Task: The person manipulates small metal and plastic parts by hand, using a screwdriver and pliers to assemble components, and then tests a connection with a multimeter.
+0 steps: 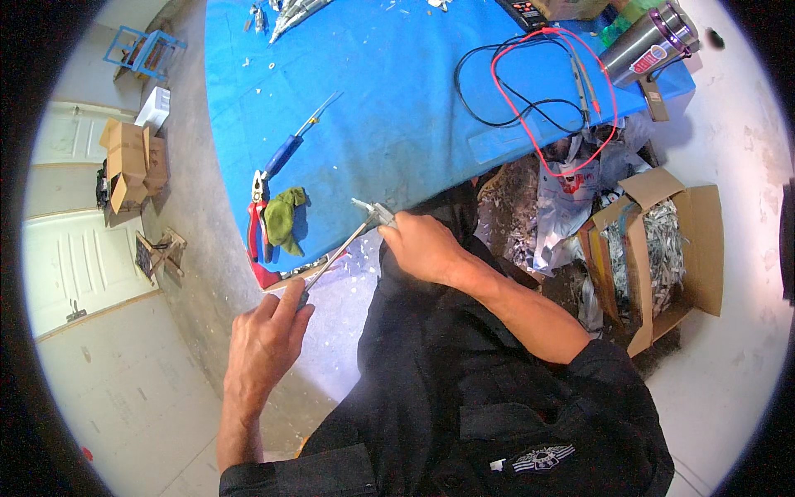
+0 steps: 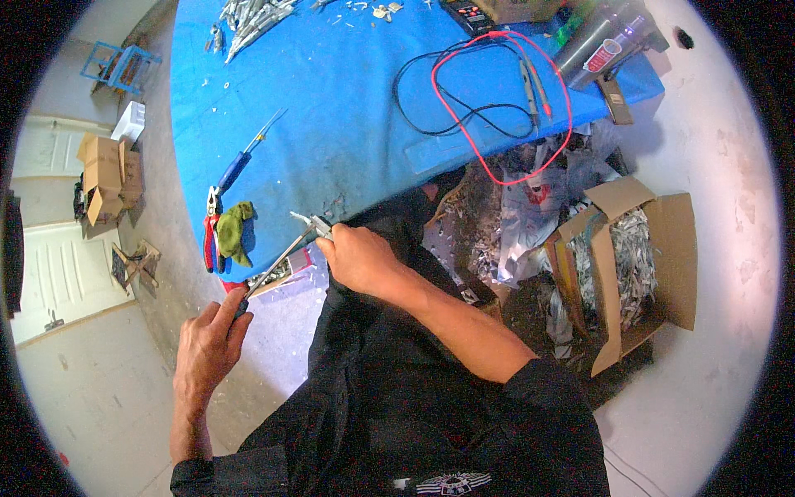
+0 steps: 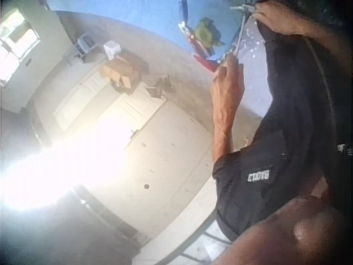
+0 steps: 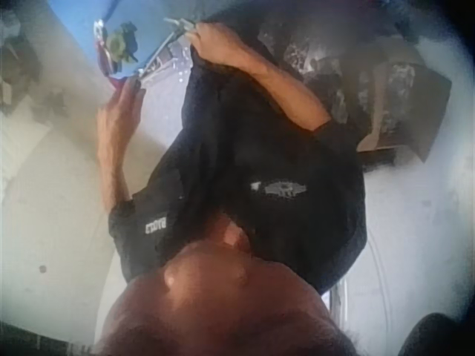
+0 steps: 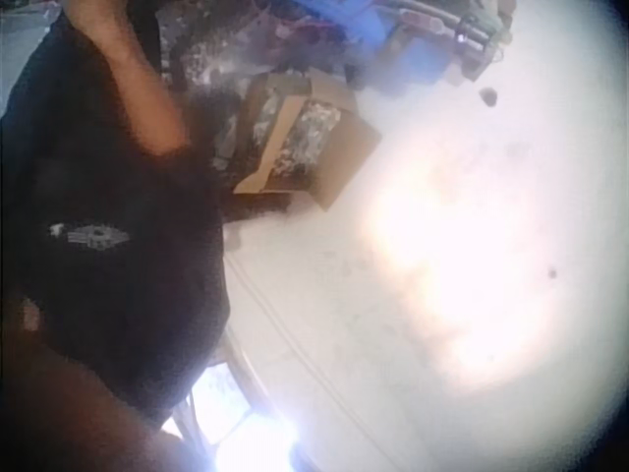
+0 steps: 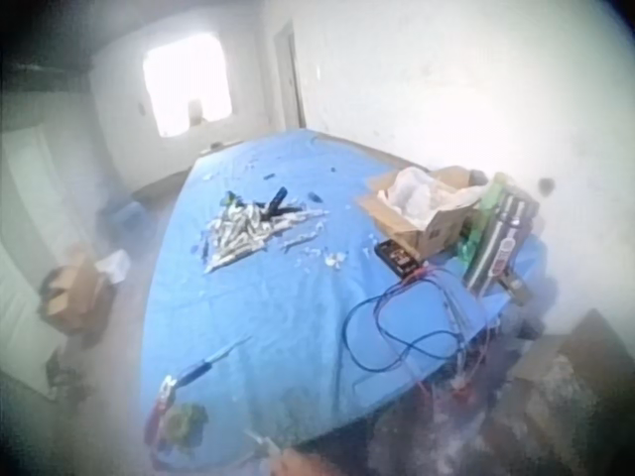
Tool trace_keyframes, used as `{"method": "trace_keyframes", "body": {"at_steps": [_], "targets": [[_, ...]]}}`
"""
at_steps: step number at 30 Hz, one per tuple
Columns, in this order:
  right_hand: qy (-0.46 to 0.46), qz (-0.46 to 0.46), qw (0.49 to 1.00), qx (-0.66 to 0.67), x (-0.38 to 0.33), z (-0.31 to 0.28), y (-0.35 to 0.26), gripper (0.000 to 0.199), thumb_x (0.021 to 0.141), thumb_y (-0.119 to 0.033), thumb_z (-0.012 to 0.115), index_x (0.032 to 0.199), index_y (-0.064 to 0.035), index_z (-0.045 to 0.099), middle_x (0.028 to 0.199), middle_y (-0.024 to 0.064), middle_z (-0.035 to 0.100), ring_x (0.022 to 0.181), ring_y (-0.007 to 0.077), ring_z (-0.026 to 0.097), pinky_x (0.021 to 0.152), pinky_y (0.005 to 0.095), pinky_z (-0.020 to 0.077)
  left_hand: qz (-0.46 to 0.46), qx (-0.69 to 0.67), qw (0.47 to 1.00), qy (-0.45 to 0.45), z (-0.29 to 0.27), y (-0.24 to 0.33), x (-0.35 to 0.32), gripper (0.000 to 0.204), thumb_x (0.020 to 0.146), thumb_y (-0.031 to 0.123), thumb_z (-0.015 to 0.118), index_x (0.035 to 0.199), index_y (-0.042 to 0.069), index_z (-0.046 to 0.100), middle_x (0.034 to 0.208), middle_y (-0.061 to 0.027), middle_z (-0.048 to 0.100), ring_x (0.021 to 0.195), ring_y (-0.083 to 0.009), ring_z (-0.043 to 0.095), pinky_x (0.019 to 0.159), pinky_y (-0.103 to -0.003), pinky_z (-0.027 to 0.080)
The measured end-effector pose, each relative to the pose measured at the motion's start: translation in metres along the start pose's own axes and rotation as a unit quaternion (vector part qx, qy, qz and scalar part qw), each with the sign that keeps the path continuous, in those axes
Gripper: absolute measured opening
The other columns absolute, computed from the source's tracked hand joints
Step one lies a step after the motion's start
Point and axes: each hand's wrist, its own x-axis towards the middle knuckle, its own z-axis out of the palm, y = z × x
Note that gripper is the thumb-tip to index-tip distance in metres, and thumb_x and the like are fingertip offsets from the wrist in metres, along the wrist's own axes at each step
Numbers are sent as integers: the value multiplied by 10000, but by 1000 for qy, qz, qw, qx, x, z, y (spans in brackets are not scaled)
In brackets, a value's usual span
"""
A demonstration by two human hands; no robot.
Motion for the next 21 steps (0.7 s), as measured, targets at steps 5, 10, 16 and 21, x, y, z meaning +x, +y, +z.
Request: {"method": "trace_keyframes", "body": {"at_steps": [5,10,16,21], "targets": [[2,-6,1000,-18,-4,0,-3,425,1042,-367,598,954,42,669,853,326,706,845,530,696,787,614,541,-25,-112,993,-10,-1,-10,2,304,947,156,747,1232,74,678,876,-178,733,711,-361,729,657,-449,573],[11,-9,999,-28,-5,0,-1,426,1039,-370,604,949,42,668,852,320,709,842,525,700,787,612,547,-106,-239,962,-78,5,-22,7,267,954,140,734,1195,28,703,924,-194,745,734,-384,718,705,-423,567],[4,-16,1000,-25,-2,-3,-2,448,1040,-385,595,957,47,678,880,334,708,870,521,701,802,612,543,-76,-212,974,-15,12,-13,-1,279,950,152,744,1199,35,701,929,-185,751,737,-379,727,707,-427,578],[-8,-11,1000,-1,2,-3,2,464,1036,-394,592,978,56,684,905,330,711,890,522,697,821,612,538,-15,-74,997,29,6,0,-5,322,929,160,768,1228,77,682,908,-165,750,737,-369,739,663,-453,586]]}}
